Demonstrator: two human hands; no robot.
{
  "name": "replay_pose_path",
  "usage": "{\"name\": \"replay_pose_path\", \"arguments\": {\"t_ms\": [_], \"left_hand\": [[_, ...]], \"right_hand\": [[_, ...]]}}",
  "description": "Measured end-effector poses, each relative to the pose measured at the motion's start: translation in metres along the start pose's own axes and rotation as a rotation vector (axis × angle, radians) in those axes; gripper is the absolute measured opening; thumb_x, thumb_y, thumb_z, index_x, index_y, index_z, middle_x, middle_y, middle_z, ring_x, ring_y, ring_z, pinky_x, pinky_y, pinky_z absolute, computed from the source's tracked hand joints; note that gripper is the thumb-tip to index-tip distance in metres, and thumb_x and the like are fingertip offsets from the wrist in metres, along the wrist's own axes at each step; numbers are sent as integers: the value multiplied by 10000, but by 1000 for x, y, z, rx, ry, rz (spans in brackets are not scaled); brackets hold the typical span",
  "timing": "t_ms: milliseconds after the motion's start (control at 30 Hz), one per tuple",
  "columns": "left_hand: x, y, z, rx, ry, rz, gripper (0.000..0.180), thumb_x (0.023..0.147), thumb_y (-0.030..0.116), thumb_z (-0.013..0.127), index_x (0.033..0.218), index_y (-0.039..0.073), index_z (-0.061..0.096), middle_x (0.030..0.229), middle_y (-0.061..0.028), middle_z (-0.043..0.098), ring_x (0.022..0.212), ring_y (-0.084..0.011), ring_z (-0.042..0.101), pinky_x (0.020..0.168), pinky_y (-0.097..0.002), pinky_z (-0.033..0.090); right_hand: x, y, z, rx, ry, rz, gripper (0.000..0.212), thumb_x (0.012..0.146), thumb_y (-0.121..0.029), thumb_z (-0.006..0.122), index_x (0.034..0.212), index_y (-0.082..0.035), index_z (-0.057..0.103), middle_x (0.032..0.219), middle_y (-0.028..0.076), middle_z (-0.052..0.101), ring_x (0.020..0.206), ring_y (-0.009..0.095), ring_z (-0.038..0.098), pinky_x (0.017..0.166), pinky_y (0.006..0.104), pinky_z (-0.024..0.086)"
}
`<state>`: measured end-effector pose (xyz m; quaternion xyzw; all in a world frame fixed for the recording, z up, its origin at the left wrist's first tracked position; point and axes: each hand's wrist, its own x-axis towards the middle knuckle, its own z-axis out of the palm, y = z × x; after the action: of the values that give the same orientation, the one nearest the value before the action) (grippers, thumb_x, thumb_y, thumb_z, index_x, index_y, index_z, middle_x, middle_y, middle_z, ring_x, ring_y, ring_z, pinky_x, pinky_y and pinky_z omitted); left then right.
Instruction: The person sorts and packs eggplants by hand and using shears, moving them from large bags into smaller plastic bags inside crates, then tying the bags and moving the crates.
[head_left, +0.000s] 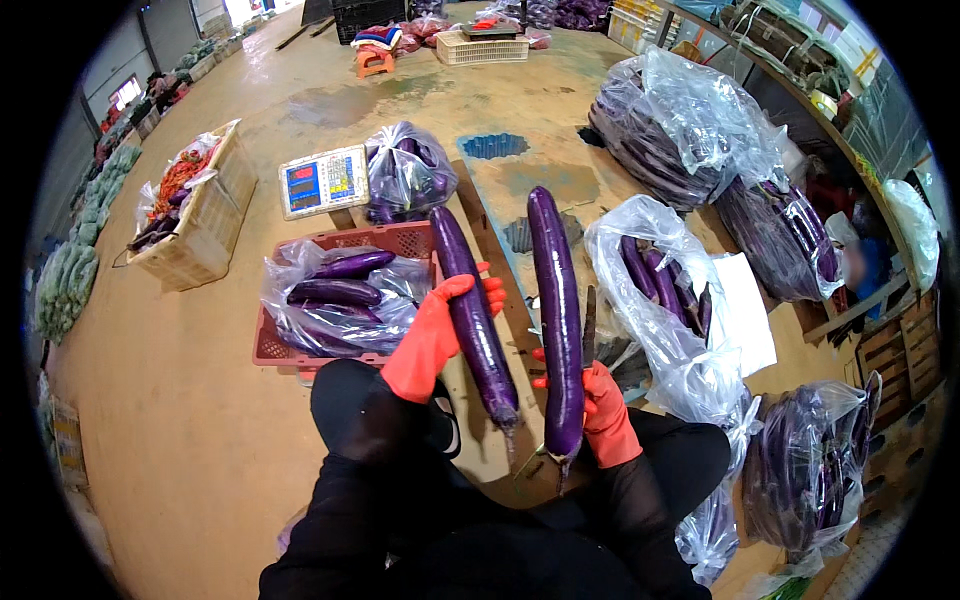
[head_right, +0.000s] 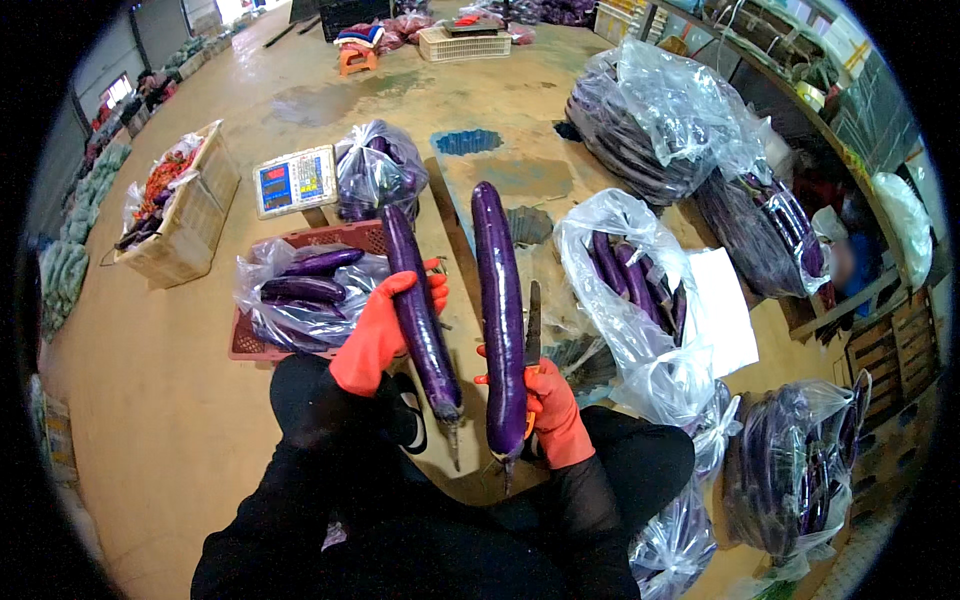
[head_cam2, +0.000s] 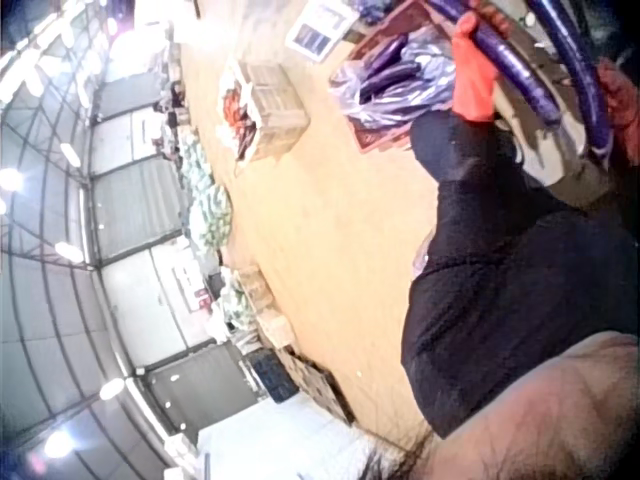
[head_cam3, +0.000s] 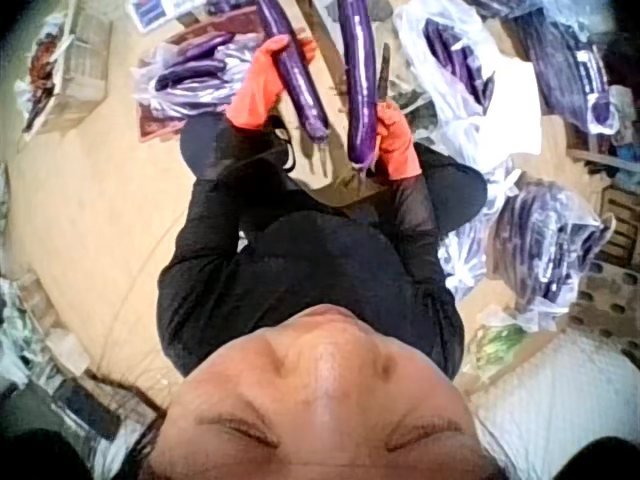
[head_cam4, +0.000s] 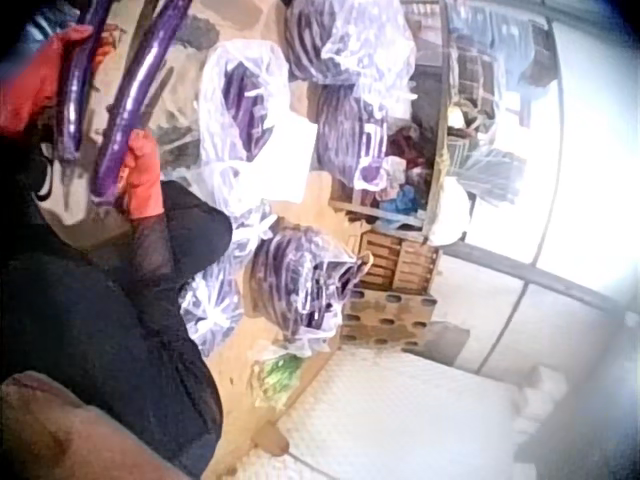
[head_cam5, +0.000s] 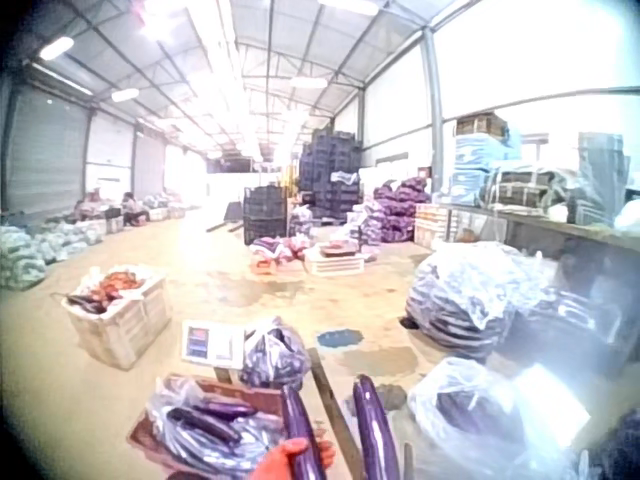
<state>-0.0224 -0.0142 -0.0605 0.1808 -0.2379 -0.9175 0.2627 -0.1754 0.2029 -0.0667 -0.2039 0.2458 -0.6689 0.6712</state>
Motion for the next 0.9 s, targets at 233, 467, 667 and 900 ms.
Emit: {"name": "replay_pose_path", "arguments": {"t_ms": [233, 467, 667, 900], "left_hand": [[7, -2, 10, -113, 269, -112, 481, 852, 280, 554, 1172, -73, 488, 1046, -201, 600, 903, -330, 610, 844, -454, 499], [-8, 8, 20, 192, -39, 87, 432, 894, 295, 538, 1160, -43, 503, 1068, -223, 604, 983, -337, 595, 887, -492, 469], [-13, -15, 33, 93, 132, -85, 435, 866, 431, 592, 1046, 36, 617, 808, -51, 617, 714, -144, 589, 638, -321, 498], [-5, -34, 27, -217, 10, -118, 502, 850, 487, 574, 1147, 82, 554, 1039, -106, 608, 984, -296, 589, 837, -465, 493]], "right_hand": [[-16, -1, -38, 114, -72, -56, 795, 856, -352, 625, 1353, 132, 237, 1051, 270, 604, 710, 210, 668, 569, 259, 550], [-15, 4, -4, 84, 103, -123, 759, 848, -377, 594, 1326, 126, 286, 934, 169, 629, 636, 182, 586, 558, 258, 496], [-5, 4, -32, 306, -190, -31, 768, 845, -334, 616, 1371, 89, 250, 1163, 275, 549, 898, 270, 655, 650, 301, 577], [13, 8, -14, -102, 52, -48, 589, 876, -345, 568, 1221, 122, 472, 838, 130, 620, 507, 115, 573, 528, 241, 500]]}}
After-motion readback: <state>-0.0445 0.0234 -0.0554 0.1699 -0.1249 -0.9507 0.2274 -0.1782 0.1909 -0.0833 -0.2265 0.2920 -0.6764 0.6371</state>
